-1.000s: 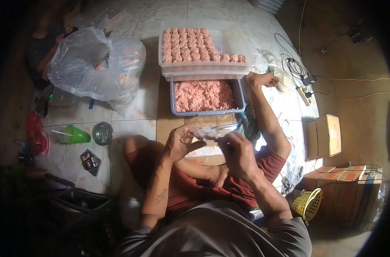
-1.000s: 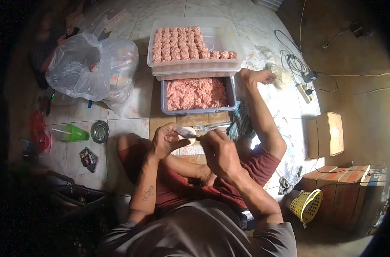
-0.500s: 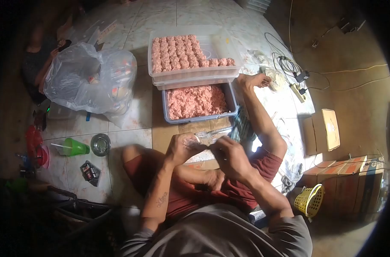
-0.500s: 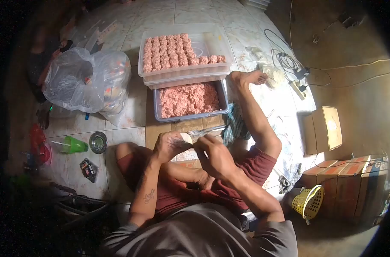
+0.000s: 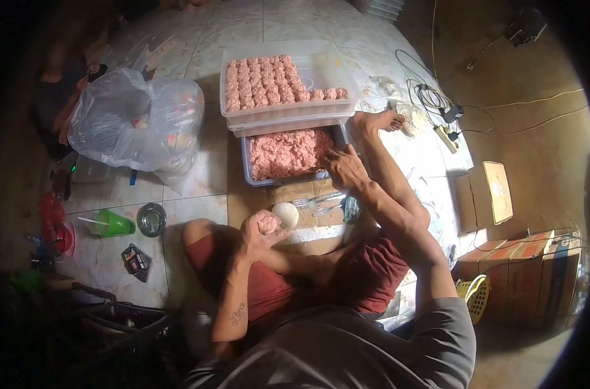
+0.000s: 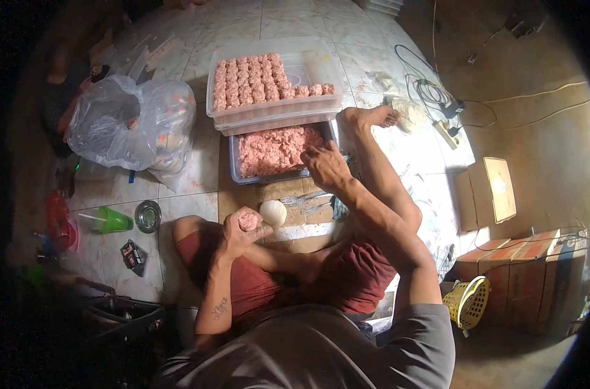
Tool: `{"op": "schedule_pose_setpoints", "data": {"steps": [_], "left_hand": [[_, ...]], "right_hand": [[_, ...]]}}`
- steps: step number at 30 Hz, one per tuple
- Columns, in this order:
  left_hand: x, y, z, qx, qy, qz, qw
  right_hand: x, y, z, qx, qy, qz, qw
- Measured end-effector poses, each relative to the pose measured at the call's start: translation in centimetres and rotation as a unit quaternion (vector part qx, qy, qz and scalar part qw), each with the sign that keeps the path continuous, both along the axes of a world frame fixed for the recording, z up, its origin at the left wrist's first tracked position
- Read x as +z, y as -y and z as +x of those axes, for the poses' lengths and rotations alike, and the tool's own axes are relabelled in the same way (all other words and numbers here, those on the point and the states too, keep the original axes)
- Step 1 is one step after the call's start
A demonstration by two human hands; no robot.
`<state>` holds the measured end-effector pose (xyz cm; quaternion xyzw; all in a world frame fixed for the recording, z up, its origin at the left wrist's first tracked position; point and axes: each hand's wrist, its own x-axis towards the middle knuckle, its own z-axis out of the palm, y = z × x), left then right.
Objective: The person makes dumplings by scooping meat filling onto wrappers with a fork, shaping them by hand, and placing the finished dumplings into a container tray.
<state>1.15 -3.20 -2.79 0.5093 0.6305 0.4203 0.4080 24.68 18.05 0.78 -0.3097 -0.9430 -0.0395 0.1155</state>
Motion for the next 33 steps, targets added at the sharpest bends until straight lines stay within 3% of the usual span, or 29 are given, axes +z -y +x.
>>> {"op": "schedule_pose_setpoints", "data": {"steps": [2, 4, 8, 10, 12, 14, 15, 17, 20, 22, 24, 26, 27, 29, 32, 33], "left_hand": [[-0.6, 0.4, -0.3, -0.049, 0.149, 0.070, 0.985], [-0.6, 0.5, -0.1, -0.036, 0.202, 0.068, 0.976], [-1.7, -1.3, 0.2, -0.058, 0.325, 0.098, 0.939], [-1.0, -2.5, 0.7, -0.051, 0.306, 0.136, 0.941], [1.0, -3.4, 0.6, -0.037, 0.133, 0.112, 0.984], [-1.1, -4.6, 1.2, 0.007, 0.157, 0.149, 0.976], [-3.1, -5.5, 1.0, 0.007, 0.233, 0.135, 0.963], [1.3, -5.3, 1.7, 0.012, 0.010, 0.155, 0.988], [2.9, -5.0, 2.2, 0.007, 0.041, 0.127, 0.991], [3.6, -5.0, 2.8, 0.031, 0.008, 0.123, 0.992], [4.5, -5.0, 2.6, 0.061, -0.026, 0.121, 0.990], [5.1, -4.2, 2.1, 0.057, 0.208, 0.108, 0.971], [4.1, -3.8, 0.8, 0.007, 0.225, 0.102, 0.969], [2.9, -3.6, 0.1, 0.015, 0.179, 0.113, 0.977], [5.2, -3.4, 0.7, 0.014, 0.106, 0.103, 0.989], [5.1, -3.9, 0.7, -0.008, 0.099, 0.164, 0.981]], "right_hand": [[0.0, 0.1, -0.7, 0.026, -0.016, -0.010, 0.999], [2.5, 0.6, -1.4, -0.016, -0.100, -0.146, 0.984], [4.6, 1.9, -1.0, -0.048, -0.208, -0.207, 0.955], [7.4, 4.1, -0.9, -0.011, -0.235, -0.207, 0.950], [9.6, 6.8, -0.9, 0.003, -0.269, -0.268, 0.925], [11.5, 9.4, -0.9, -0.008, -0.272, -0.298, 0.915], [12.0, 10.4, -1.0, -0.023, -0.278, -0.325, 0.904], [12.0, 11.7, -1.0, -0.031, -0.297, -0.312, 0.902], [11.2, 12.9, -1.2, -0.049, -0.314, -0.299, 0.900], [8.8, 13.2, -1.3, -0.045, -0.161, -0.232, 0.958], [9.4, 13.4, -0.6, -0.007, -0.190, -0.237, 0.953], [12.8, 14.7, -0.1, -0.065, -0.231, -0.266, 0.933], [14.0, 15.2, 0.0, -0.110, -0.267, -0.290, 0.913], [14.8, 15.3, 0.2, -0.133, -0.276, -0.294, 0.905], [14.2, 15.4, -0.1, -0.126, -0.291, -0.290, 0.903], [13.9, 15.3, -0.3, -0.111, -0.303, -0.269, 0.908]]}}
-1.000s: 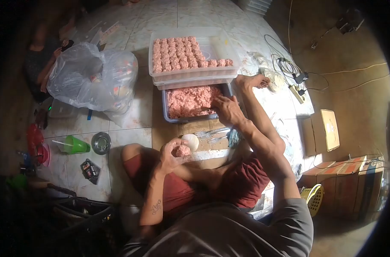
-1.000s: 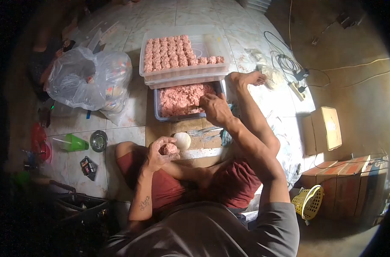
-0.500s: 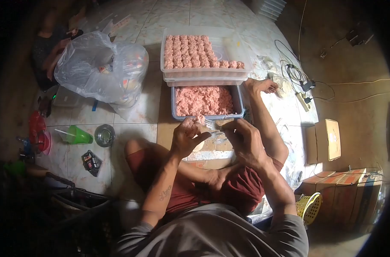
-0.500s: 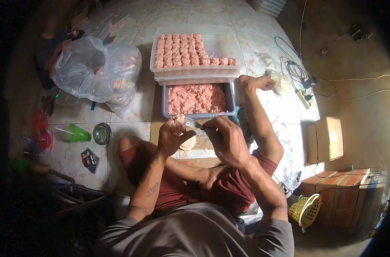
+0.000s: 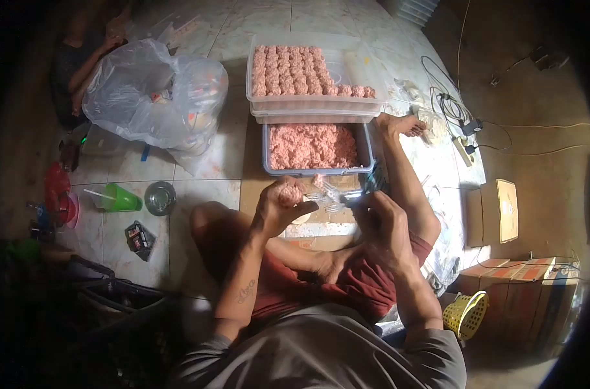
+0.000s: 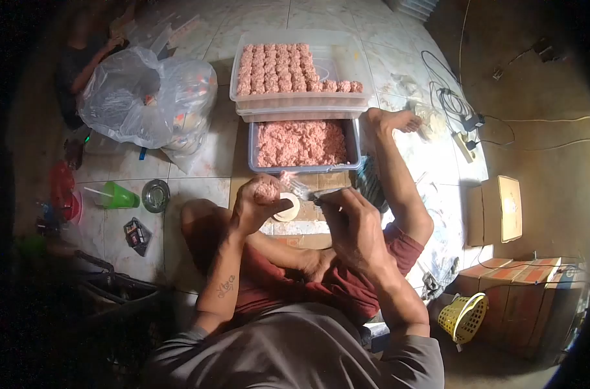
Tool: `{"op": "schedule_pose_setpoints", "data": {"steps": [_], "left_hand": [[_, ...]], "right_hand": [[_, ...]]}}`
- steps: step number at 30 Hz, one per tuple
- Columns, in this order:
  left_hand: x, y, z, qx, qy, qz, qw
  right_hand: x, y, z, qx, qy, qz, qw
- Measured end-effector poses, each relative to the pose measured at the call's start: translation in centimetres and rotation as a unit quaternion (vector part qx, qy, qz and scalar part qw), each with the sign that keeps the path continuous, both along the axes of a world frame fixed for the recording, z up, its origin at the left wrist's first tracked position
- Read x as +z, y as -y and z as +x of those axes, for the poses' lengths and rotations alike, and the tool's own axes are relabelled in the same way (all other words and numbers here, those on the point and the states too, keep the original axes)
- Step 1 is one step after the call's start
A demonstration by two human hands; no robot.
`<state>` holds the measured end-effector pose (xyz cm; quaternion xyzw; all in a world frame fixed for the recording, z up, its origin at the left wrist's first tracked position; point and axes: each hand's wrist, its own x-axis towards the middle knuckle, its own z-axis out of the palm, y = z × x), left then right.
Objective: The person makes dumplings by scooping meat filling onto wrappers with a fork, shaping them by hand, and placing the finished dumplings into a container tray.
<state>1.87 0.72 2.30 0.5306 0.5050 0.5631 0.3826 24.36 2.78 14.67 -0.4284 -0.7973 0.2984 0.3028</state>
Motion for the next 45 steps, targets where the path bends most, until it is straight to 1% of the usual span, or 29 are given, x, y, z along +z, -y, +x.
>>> {"op": "schedule_pose_setpoints", "data": {"steps": [1, 2, 5, 6, 7, 9, 10, 11, 14, 17, 19, 20, 22, 24, 25, 27, 29, 31, 32, 34, 35, 36, 37, 39, 40, 41, 43, 44, 45], "left_hand": [[-0.1, -0.3, 0.1, -0.016, -0.008, 0.062, 0.998], [-0.2, 0.1, 0.4, 0.013, -0.006, -0.031, 0.999], [-1.3, 0.1, 0.1, 0.057, -0.039, -0.056, 0.996], [-0.5, 0.2, -0.2, 0.036, 0.011, -0.097, 0.995], [-3.6, 0.1, -1.0, -0.024, 0.016, -0.045, 0.999], [-2.4, 1.1, -0.8, -0.056, 0.095, -0.025, 0.994], [-0.5, 1.8, -0.2, -0.066, 0.207, -0.028, 0.976], [-3.3, 1.7, -1.3, -0.038, 0.096, -0.031, 0.994], [-5.7, 3.0, -1.5, 0.006, 0.107, -0.081, 0.991], [-5.6, 1.9, -0.6, 0.012, 0.117, -0.127, 0.985], [-4.2, 1.3, 1.5, -0.001, 0.173, -0.065, 0.983], [-4.1, 1.0, 0.9, -0.004, -0.008, -0.068, 0.998], [-4.1, -0.2, 1.4, 0.002, -0.059, -0.037, 0.998], [-3.3, -0.6, 1.9, 0.047, -0.153, 0.018, 0.987], [-3.5, -0.5, 2.0, 0.050, -0.152, 0.014, 0.987], [-3.6, -0.6, 1.6, 0.055, -0.195, -0.036, 0.979], [-1.6, 0.5, 0.7, 0.048, -0.159, -0.095, 0.982], [-1.6, 1.2, -0.4, -0.090, -0.023, -0.007, 0.996], [-2.8, 1.5, -0.5, -0.127, 0.088, -0.056, 0.986], [-4.2, 1.1, 0.1, -0.116, 0.026, -0.055, 0.991], [-4.8, 0.7, 0.4, -0.102, -0.038, -0.051, 0.993], [-4.3, 0.2, 0.8, -0.071, -0.134, 0.063, 0.986], [-3.9, 0.2, 0.6, -0.070, -0.135, 0.065, 0.986], [-2.4, 1.1, 0.3, -0.084, -0.062, -0.065, 0.992], [-1.6, 1.2, 0.5, -0.027, -0.133, -0.047, 0.990], [-1.1, 1.1, 0.3, -0.028, -0.133, -0.045, 0.990], [-0.3, 1.2, -0.5, -0.137, -0.015, -0.088, 0.987], [-0.1, 1.3, -0.7, -0.177, 0.060, -0.058, 0.981], [-0.8, 1.3, -0.7, -0.178, 0.059, -0.055, 0.981]], "right_hand": [[0.0, -0.2, -0.1, -0.001, 0.000, 0.002, 1.000], [0.0, -0.4, -0.2, -0.005, -0.024, -0.025, 0.999], [-2.7, -3.0, 0.5, -0.029, -0.110, -0.057, 0.992], [-4.4, -5.1, 0.1, -0.037, -0.141, -0.033, 0.989], [-6.5, -7.1, 0.2, -0.050, -0.169, -0.003, 0.984], [-12.9, -9.8, 1.2, -0.080, -0.017, 0.083, 0.993], [-20.0, -11.0, 4.0, -0.048, 0.207, 0.114, 0.971], [-19.1, -9.7, 4.0, -0.062, 0.128, 0.006, 0.990], [-17.1, -6.9, 4.6, -0.098, 0.097, 0.096, 0.986], [-11.2, -5.3, 3.0, -0.097, 0.047, 0.016, 0.994], [-8.0, -4.0, 2.0, -0.058, -0.005, -0.017, 0.998], [-6.6, -3.2, 1.6, -0.008, -0.016, -0.029, 0.999], [-4.9, -1.8, 0.6, 0.066, -0.002, -0.023, 0.998], [-6.4, -0.7, 0.2, 0.098, 0.061, -0.013, 0.993], [-6.6, -0.4, 0.2, 0.118, 0.090, -0.036, 0.988], [-4.9, 0.2, 0.9, 0.094, 0.118, 0.035, 0.988], [-1.7, 0.4, 1.1, 0.068, 0.071, -0.026, 0.995], [-0.2, 1.1, 0.6, -0.001, 0.039, -0.058, 0.998], [-0.9, 1.1, 0.3, -0.002, 0.040, -0.059, 0.997], [-4.1, 1.2, 0.0, 0.012, -0.010, -0.074, 0.997], [-5.5, 0.9, 0.2, 0.107, 0.083, 0.002, 0.991], [-5.3, 1.2, 0.1, 0.095, 0.098, -0.028, 0.990], [-4.9, 1.4, 0.0, 0.084, 0.112, -0.057, 0.988], [-3.2, 1.4, 0.2, 0.056, 0.069, -0.062, 0.994], [-2.7, 1.6, 0.5, 0.023, 0.024, -0.065, 0.997], [-2.7, 1.5, 0.7, 0.022, 0.025, -0.063, 0.997], [-2.6, 1.4, 0.9, -0.012, -0.007, -0.036, 0.999], [-2.7, 1.2, 1.3, -0.009, -0.003, -0.021, 1.000], [-3.1, 1.2, 1.4, -0.010, -0.004, -0.018, 1.000]]}}
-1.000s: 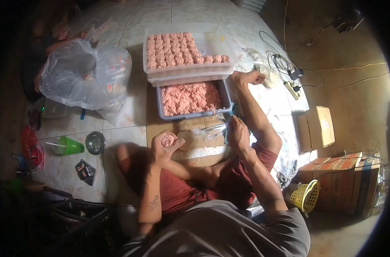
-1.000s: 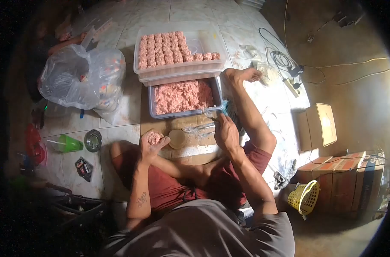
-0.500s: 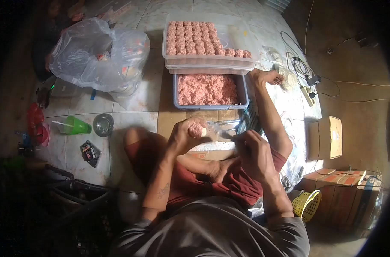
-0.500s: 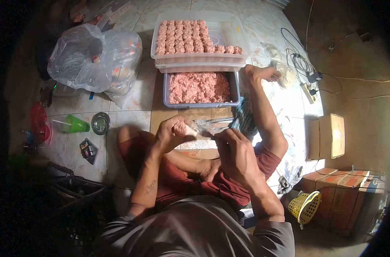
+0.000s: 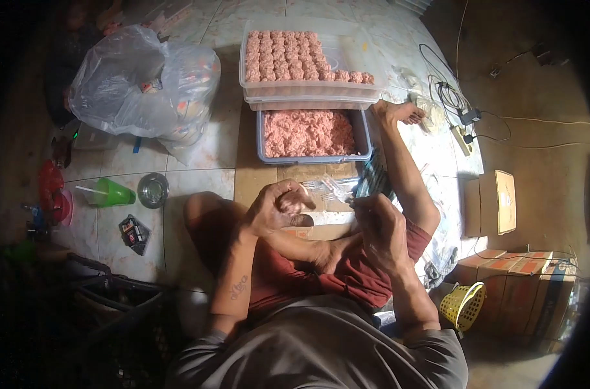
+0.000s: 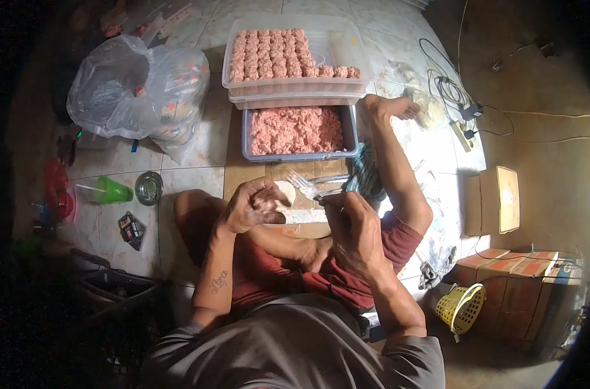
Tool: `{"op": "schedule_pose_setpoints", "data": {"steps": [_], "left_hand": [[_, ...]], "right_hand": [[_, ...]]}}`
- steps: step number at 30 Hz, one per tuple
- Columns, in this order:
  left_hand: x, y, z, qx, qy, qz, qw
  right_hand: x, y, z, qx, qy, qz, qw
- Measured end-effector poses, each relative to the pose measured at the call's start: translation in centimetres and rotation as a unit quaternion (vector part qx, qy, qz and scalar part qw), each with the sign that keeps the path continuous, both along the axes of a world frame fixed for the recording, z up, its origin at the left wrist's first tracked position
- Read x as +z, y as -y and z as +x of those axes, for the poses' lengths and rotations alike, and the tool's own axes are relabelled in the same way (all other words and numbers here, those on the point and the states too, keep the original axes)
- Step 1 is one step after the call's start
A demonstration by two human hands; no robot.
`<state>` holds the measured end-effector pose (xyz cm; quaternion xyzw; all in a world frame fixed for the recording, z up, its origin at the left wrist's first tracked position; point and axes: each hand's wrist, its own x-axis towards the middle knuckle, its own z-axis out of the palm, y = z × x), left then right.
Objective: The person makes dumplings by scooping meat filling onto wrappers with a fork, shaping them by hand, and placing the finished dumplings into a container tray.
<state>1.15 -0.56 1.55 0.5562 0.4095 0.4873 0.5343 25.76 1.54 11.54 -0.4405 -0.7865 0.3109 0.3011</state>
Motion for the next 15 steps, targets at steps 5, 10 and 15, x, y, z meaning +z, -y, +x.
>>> {"op": "schedule_pose_setpoints", "data": {"steps": [5, 10, 15], "left_hand": [[-1.1, -0.4, 1.5, 0.052, -0.061, 0.009, 0.997], [-1.5, -0.9, 3.5, 0.176, -0.138, 0.053, 0.973], [-1.2, -0.7, 1.6, 0.130, -0.062, -0.041, 0.989]], "right_hand": [[-1.8, 0.6, -0.6, -0.048, -0.014, -0.060, 0.997], [-6.7, 1.3, -1.1, 0.009, 0.042, 0.095, 0.995], [-2.9, 1.4, 1.2, 0.048, 0.069, 0.036, 0.996]]}}
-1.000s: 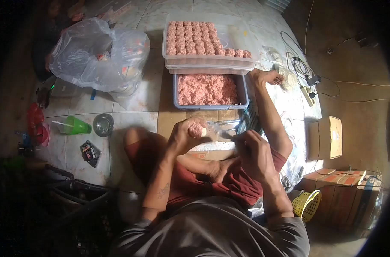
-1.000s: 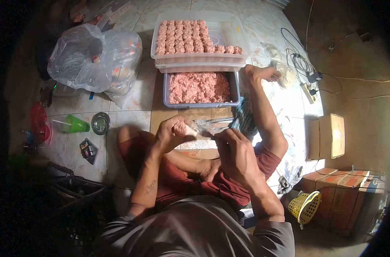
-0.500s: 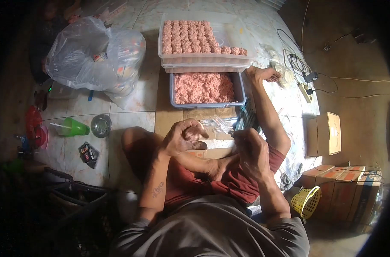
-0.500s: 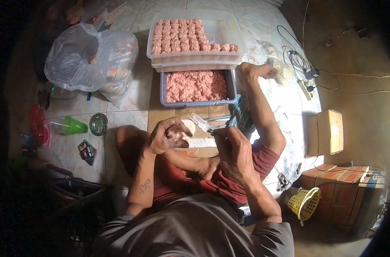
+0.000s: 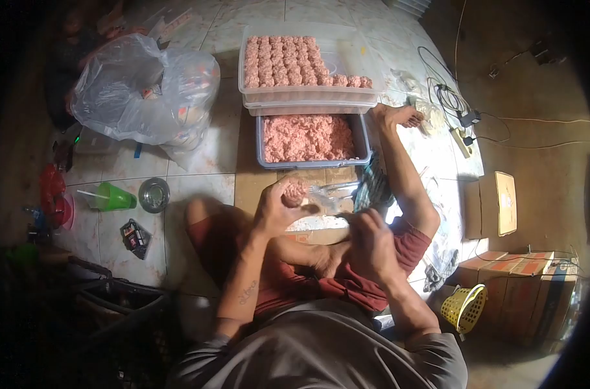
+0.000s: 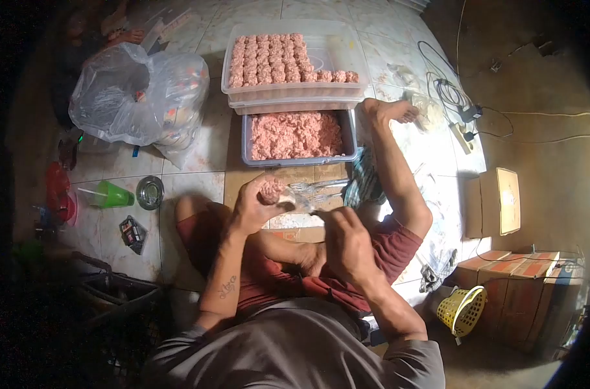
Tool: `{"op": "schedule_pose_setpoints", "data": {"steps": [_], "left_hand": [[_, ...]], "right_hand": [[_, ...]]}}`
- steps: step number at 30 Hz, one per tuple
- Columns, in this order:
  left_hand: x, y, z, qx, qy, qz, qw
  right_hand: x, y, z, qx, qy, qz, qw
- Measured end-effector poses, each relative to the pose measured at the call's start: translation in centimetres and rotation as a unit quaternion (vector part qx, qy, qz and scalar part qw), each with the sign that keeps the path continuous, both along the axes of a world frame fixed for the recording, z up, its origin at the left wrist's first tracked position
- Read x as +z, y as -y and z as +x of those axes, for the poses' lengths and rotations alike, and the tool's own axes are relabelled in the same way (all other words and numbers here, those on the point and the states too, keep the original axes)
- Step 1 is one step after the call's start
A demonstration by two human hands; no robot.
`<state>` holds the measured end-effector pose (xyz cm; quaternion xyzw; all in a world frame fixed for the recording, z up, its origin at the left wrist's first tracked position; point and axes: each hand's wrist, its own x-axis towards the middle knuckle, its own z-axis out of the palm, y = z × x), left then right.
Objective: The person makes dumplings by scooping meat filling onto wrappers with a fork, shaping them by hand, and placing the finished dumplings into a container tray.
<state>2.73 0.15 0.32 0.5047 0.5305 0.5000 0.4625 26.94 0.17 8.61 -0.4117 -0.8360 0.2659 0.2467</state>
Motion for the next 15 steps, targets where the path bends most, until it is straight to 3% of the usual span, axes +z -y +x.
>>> {"op": "schedule_pose_setpoints", "data": {"steps": [1, 3, 5, 6, 7, 8, 10, 12, 13, 15], "left_hand": [[-0.1, 0.3, -0.5, 0.001, 0.000, -0.002, 1.000], [-0.2, 0.6, -0.9, -0.046, 0.118, 0.058, 0.990], [-1.3, 0.3, 0.0, -0.075, 0.109, 0.000, 0.991], [-3.2, -0.2, 0.6, -0.027, -0.013, 0.092, 0.995], [-2.0, -0.3, 1.2, 0.011, -0.070, 0.135, 0.988], [-0.9, -0.5, 1.9, 0.056, -0.128, 0.173, 0.975], [-0.2, -0.3, 1.1, 0.042, -0.112, 0.116, 0.986], [0.8, -0.1, 0.9, 0.020, -0.091, 0.012, 0.996], [0.6, -0.1, 1.1, 0.016, -0.089, 0.013, 0.996], [0.1, -0.4, 1.2, 0.001, -0.062, 0.071, 0.996]], "right_hand": [[1.0, 0.1, 0.4, -0.034, -0.023, -0.010, 0.999], [2.6, 0.4, 0.2, -0.070, -0.067, -0.047, 0.994], [1.4, 0.3, -0.9, -0.103, -0.133, -0.122, 0.978], [0.6, 0.0, -1.3, -0.087, -0.086, -0.109, 0.986], [-0.5, -0.8, -1.5, -0.028, -0.028, -0.076, 0.996], [-1.0, -0.6, -1.1, -0.011, -0.053, -0.081, 0.995], [0.7, -0.6, -2.0, 0.006, -0.077, -0.081, 0.994], [1.5, -0.2, -2.1, -0.086, -0.121, -0.155, 0.977], [1.2, -0.5, -2.3, -0.091, -0.119, -0.154, 0.977], [0.6, -1.7, -2.7, 0.028, -0.062, -0.125, 0.990]]}}
